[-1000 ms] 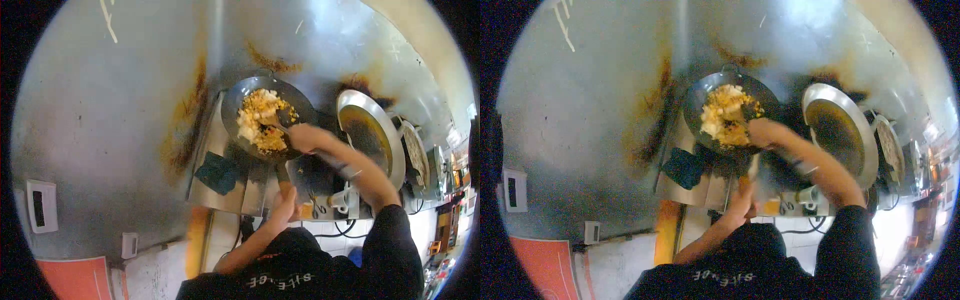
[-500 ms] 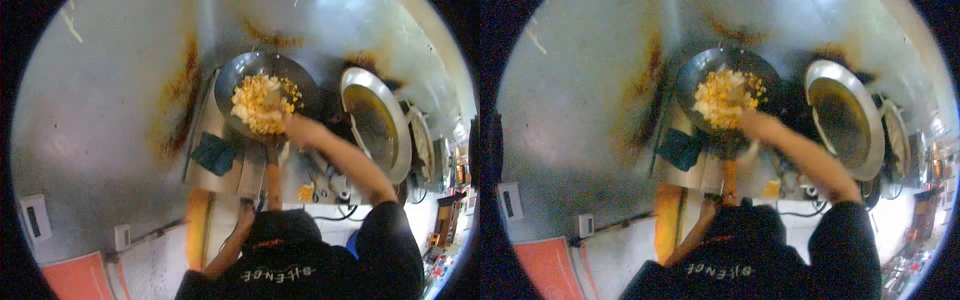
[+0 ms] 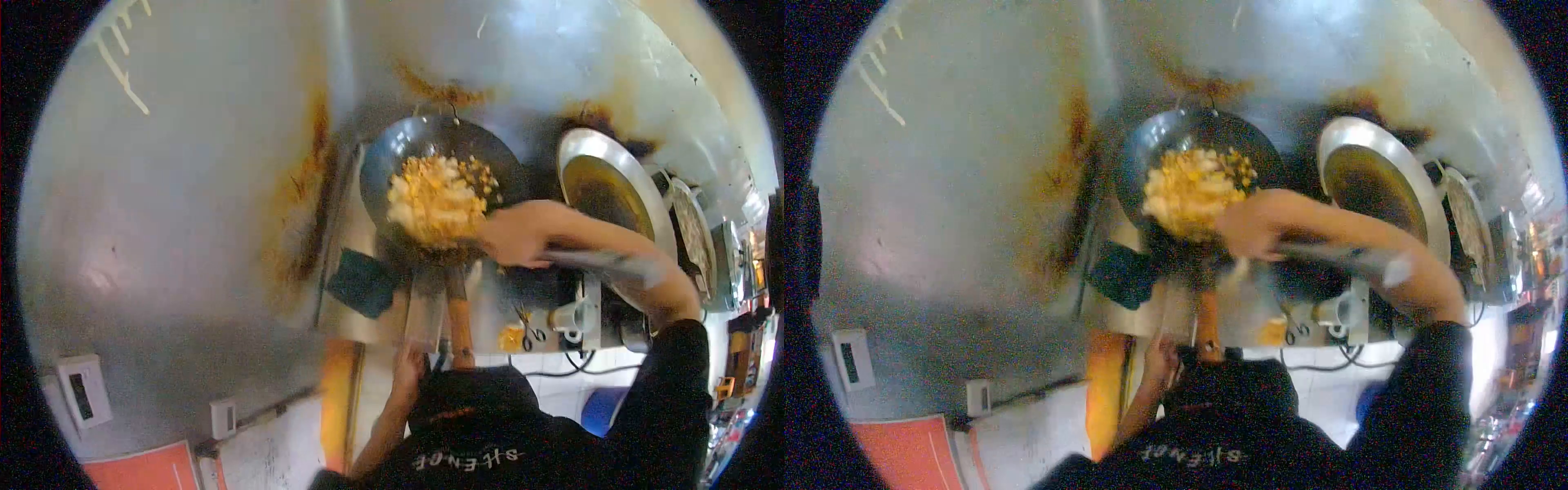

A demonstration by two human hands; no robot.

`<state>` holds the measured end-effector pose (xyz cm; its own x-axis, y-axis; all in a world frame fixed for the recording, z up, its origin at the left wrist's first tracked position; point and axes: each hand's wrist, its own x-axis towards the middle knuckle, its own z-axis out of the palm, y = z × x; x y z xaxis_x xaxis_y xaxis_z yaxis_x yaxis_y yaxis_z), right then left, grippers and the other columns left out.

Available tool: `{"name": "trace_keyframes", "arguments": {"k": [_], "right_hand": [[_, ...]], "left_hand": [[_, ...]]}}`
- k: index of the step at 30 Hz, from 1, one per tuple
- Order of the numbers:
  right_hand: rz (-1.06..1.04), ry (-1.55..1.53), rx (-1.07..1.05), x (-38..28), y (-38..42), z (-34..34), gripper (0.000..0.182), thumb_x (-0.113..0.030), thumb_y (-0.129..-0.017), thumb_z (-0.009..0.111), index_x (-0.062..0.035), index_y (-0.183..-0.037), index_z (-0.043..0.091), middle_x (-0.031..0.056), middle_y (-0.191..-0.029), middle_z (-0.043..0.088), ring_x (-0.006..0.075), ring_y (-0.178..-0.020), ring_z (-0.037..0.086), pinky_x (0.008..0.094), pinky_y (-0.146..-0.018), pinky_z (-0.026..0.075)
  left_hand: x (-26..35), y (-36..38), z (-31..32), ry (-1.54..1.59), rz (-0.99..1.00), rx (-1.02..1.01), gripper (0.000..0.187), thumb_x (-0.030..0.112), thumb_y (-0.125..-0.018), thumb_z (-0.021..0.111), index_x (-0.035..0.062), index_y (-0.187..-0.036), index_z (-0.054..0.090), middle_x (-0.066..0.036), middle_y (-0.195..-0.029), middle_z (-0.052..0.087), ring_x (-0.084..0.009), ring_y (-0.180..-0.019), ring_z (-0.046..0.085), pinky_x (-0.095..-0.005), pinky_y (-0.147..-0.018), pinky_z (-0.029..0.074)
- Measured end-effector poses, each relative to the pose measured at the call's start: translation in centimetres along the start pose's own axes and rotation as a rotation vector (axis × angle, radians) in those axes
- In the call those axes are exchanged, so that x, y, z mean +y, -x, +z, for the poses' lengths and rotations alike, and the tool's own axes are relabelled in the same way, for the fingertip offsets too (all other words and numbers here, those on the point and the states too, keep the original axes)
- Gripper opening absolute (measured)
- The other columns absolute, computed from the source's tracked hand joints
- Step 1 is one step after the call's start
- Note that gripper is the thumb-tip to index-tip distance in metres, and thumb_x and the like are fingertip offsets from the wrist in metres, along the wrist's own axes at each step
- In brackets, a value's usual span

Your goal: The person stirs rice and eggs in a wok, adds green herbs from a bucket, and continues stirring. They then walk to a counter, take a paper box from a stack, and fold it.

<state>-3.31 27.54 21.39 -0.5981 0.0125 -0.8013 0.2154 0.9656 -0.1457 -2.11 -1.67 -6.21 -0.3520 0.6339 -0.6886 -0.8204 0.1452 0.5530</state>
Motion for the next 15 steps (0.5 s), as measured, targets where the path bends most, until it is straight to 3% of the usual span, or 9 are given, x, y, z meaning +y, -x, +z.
{"name": "trace_keyframes", "arguments": {"k": [1, 3, 5, 7, 8, 10, 12, 14, 15], "right_hand": [[0.022, 0.041, 0.067, 0.3, -2.7, 0.8, 0.017, -0.009, -0.076, 0.045, 0.0024, -0.074, 0.057, 0.0116, -0.052, 0.054, 0.0229, -0.046, 0.059, 0.0342, -0.038, 0.044], [-0.045, -0.050, 0.020, 1.8, -3.1, -0.2, 0.016, -0.010, -0.075, 0.047, 0.0015, -0.075, 0.058, 0.0106, -0.050, 0.053, 0.0217, -0.045, 0.059, 0.0330, -0.036, 0.044], [-0.146, -0.363, -0.175, 2.6, 1.3, -3.0, 0.015, -0.010, -0.074, 0.048, 0.0006, -0.075, 0.059, 0.0097, -0.049, 0.051, 0.0205, -0.044, 0.059, 0.0319, -0.035, 0.043], [-0.045, -0.222, -0.090, -0.3, 1.3, -2.4, 0.020, -0.011, -0.077, 0.047, -0.0003, -0.089, 0.058, 0.0080, -0.047, 0.050, 0.0188, -0.041, 0.057, 0.0296, -0.029, 0.037], [0.007, -0.065, -0.002, 0.1, -2.3, -1.0, 0.023, -0.011, -0.079, 0.046, -0.0005, -0.096, 0.057, 0.0069, -0.047, 0.049, 0.0179, -0.040, 0.056, 0.0281, -0.027, 0.035], [0.028, -0.286, 0.081, 3.1, -3.1, -1.1, 0.029, -0.011, -0.081, 0.044, -0.0003, -0.106, 0.053, 0.0072, -0.047, 0.049, 0.0185, -0.039, 0.055, 0.0286, -0.026, 0.034], [-0.087, -1.031, 0.016, 6.5, -0.5, -3.0, 0.032, -0.011, -0.082, 0.042, 0.0004, -0.111, 0.050, 0.0099, -0.049, 0.053, 0.0213, -0.041, 0.056, 0.0326, -0.029, 0.038], [-0.031, -0.847, -0.031, 5.9, -1.3, -2.7, 0.037, -0.007, -0.081, 0.041, 0.0018, -0.116, 0.048, 0.0190, -0.065, 0.061, 0.0276, -0.043, 0.056, 0.0357, -0.035, 0.043], [-0.046, -0.347, 0.069, 4.7, -5.5, -0.1, 0.038, -0.006, -0.081, 0.042, 0.0018, -0.118, 0.047, 0.0216, -0.070, 0.062, 0.0297, -0.043, 0.056, 0.0370, -0.036, 0.044]], "left_hand": [[-0.1, 0.3, 3.5, -0.152, 0.406, -0.075, 0.039, 0.041, -0.093, 0.039, 0.0058, -0.101, 0.052, -0.004, -0.071, 0.046, -0.0114, -0.049, 0.040, -0.0215, -0.045, 0.037], [4.6, 2.2, 10.2, 0.020, 0.313, -0.187, 0.032, 0.040, -0.092, 0.045, 0.0096, -0.098, 0.053, 0.000, -0.069, 0.045, -0.0087, -0.052, 0.042, -0.0216, -0.049, 0.041], [7.5, 1.8, 12.8, 0.447, -0.210, -0.398, 0.022, 0.035, -0.090, 0.051, 0.0135, -0.092, 0.052, 0.003, -0.065, 0.043, -0.0062, -0.052, 0.042, -0.0223, -0.049, 0.042], [3.6, -1.9, 12.3, 0.605, -0.308, -0.759, 0.017, 0.032, -0.087, 0.057, 0.0164, -0.087, 0.050, 0.006, -0.063, 0.040, -0.0047, -0.051, 0.041, -0.0229, -0.048, 0.041], [2.8, -1.0, 13.9, 0.530, -0.281, -0.623, 0.018, 0.031, -0.086, 0.059, 0.0166, -0.085, 0.048, 0.006, -0.063, 0.039, -0.0048, -0.051, 0.040, -0.0228, -0.047, 0.040], [3.2, 0.4, 17.0, 0.380, -0.184, -0.384, 0.022, 0.031, -0.084, 0.062, 0.0171, -0.079, 0.046, 0.006, -0.062, 0.037, -0.0051, -0.050, 0.039, -0.0225, -0.044, 0.037], [3.5, 0.6, 16.2, 0.393, -0.278, -0.325, 0.026, 0.032, -0.084, 0.063, 0.0160, -0.075, 0.043, 0.006, -0.061, 0.037, -0.0059, -0.048, 0.037, -0.0224, -0.042, 0.034], [3.4, 0.4, 16.9, 0.359, -0.219, -0.304, 0.027, 0.032, -0.084, 0.061, 0.0150, -0.075, 0.042, 0.005, -0.059, 0.037, -0.0066, -0.048, 0.039, -0.0229, -0.041, 0.034], [3.7, 1.3, 17.4, 0.325, -0.196, -0.287, 0.028, 0.033, -0.085, 0.060, 0.0145, -0.075, 0.042, 0.004, -0.059, 0.038, -0.0072, -0.047, 0.040, -0.0234, -0.041, 0.035]]}}
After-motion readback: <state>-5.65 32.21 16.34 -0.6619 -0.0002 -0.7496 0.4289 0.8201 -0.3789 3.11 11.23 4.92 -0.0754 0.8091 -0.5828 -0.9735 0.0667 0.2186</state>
